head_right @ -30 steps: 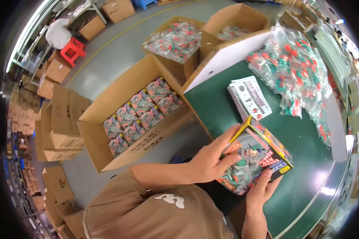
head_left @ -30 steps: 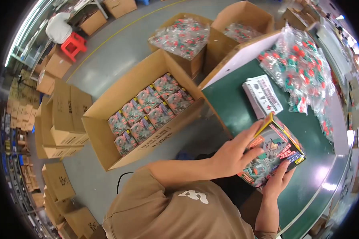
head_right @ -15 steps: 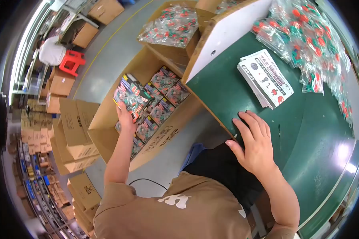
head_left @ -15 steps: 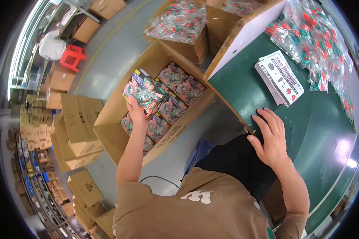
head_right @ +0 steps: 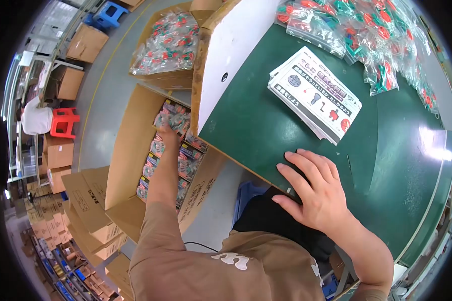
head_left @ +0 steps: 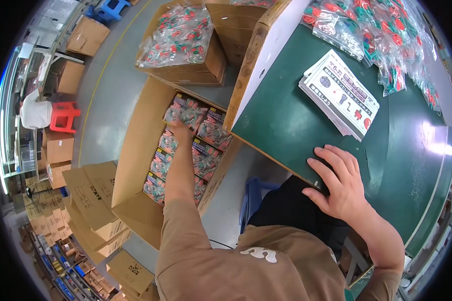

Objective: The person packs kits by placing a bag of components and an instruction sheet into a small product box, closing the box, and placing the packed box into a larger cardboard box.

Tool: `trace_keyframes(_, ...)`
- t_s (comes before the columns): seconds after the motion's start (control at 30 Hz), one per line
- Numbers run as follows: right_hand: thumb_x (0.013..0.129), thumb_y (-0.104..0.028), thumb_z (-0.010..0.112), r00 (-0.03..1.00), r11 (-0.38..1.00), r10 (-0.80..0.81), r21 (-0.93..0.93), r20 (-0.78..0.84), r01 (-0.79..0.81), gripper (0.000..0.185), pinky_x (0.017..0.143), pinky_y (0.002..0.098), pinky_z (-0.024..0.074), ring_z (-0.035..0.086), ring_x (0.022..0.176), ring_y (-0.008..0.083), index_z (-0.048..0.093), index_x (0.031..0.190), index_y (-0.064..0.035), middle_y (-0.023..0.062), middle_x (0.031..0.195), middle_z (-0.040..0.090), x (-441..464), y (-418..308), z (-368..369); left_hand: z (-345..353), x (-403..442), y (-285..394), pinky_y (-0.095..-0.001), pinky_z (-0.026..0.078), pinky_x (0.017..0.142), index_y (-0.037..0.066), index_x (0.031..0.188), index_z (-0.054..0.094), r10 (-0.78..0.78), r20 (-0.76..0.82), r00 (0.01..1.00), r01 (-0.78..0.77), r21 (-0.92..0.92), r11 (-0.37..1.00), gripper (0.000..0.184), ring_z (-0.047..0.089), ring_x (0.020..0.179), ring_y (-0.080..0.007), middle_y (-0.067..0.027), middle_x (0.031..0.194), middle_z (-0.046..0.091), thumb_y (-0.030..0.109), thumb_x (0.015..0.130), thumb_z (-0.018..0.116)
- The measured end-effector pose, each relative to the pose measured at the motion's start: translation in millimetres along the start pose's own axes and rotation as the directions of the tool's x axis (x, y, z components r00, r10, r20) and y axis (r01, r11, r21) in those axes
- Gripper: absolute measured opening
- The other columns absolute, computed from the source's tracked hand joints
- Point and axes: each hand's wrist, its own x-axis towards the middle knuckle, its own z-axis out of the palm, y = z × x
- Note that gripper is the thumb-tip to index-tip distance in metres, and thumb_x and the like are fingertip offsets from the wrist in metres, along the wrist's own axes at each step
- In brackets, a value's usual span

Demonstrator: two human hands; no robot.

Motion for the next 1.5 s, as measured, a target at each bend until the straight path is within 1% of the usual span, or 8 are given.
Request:
trace_keyframes(0.1,0.089,-0.036,0.077,1.000,1.000,0.012,-0.015,0.021,-0.012,0.053,0.108,0.0487,0.0448,0.057,0.129,0.0360,0.066,0.131,-0.0064,0.0129,0.143,0.059,2,-2,1,-17,-4,52,-0.0548,0.043,0.109,0.008,0.159,0.040,-0.379,0.225,0.898,0.102,0.732,0.674,0.067,0.045,0.140,-0.0431,-0.0245,0.159,0.040,0.050,0.108,0.051)
trace_keyframes(0.13,0.089,-0.036,0.077,0.999,1.000,0.007,-0.010,0.033,-0.007,0.053,0.108,0.0487,0.0448,0.057,0.129,0.0360,0.066,0.131,-0.0064,0.0129,0.143,0.059,2,-3,1,-18,-8,46,-0.0548,0.043,0.109,0.008,0.159,0.040,-0.391,0.218,0.894,0.112,0.736,0.667,0.067,0.045,0.140,-0.0431,-0.0245,0.159,0.040,0.050,0.108,0.051)
trace_keyframes(0.27,0.087,-0.036,0.079,0.999,0.999,0.031,-0.025,0.023,-0.031,0.053,0.107,0.0455,0.0457,0.059,0.127,0.0314,0.067,0.130,-0.0093,0.0101,0.141,0.061,3,-2,2,-2,-15,39,-0.0660,0.038,0.110,0.013,0.157,0.043,0.387,0.247,0.889,-0.454,0.593,0.665,0.072,0.040,0.141,-0.0512,-0.0246,0.164,0.034,0.059,0.102,0.046)
trace_keyframes(0.43,0.086,-0.038,0.079,0.999,0.999,0.034,-0.028,0.037,-0.033,0.052,0.105,0.0473,0.0466,0.060,0.125,0.0337,0.069,0.128,-0.0080,0.0116,0.140,0.062,2,-1,4,45,-34,40,-0.0753,0.021,0.116,0.021,0.167,0.031,0.229,0.290,0.929,-0.369,0.706,0.605,0.087,0.023,0.153,-0.0520,-0.0248,0.171,0.021,0.073,0.099,0.048)
trace_keyframes(0.63,0.093,-0.043,0.073,0.998,0.999,-0.004,-0.042,0.066,0.007,0.053,0.105,0.0540,0.0457,0.057,0.125,0.0417,0.065,0.127,-0.0025,0.0187,0.140,0.060,-2,2,7,44,-25,37,-0.0783,0.018,0.114,0.021,0.162,0.040,0.290,0.249,0.924,-0.381,0.638,0.669,0.075,0.026,0.151,-0.0548,-0.0227,0.174,0.018,0.060,0.099,0.052)
trace_keyframes(0.77,0.094,-0.043,0.073,0.998,1.000,0.005,-0.011,0.069,-0.004,0.054,0.105,0.0550,0.0458,0.057,0.124,0.0425,0.064,0.127,-0.0020,0.0194,0.141,0.059,-2,2,5,24,-32,53,-0.0793,0.009,0.117,0.021,0.168,0.029,0.278,0.360,0.891,-0.432,0.481,0.763,0.093,0.014,0.157,-0.0549,-0.0221,0.176,0.012,0.078,0.096,0.047)
trace_keyframes(0.93,0.093,-0.042,0.073,0.998,0.999,-0.003,-0.043,0.069,0.006,0.054,0.106,0.0559,0.0452,0.056,0.125,0.0425,0.064,0.128,-0.0020,0.0194,0.142,0.058,-4,3,9,30,-83,50,-0.0802,0.009,0.117,0.020,0.167,0.030,0.255,0.590,0.766,-0.611,0.546,0.574,0.096,0.014,0.157,-0.0551,-0.0196,0.176,0.012,0.079,0.094,0.049)
trace_keyframes(1.5,0.082,-0.029,0.081,1.000,1.000,0.000,-0.016,0.004,0.000,0.054,0.106,0.0476,0.0458,0.059,0.126,0.0348,0.067,0.129,-0.0067,0.0123,0.142,0.061,3,-5,8,16,-138,60,-0.0810,0.011,0.117,0.015,0.168,0.027,0.329,0.664,0.672,-0.700,0.424,0.574,0.101,0.011,0.158,-0.0540,-0.0188,0.177,0.010,0.077,0.093,0.053)
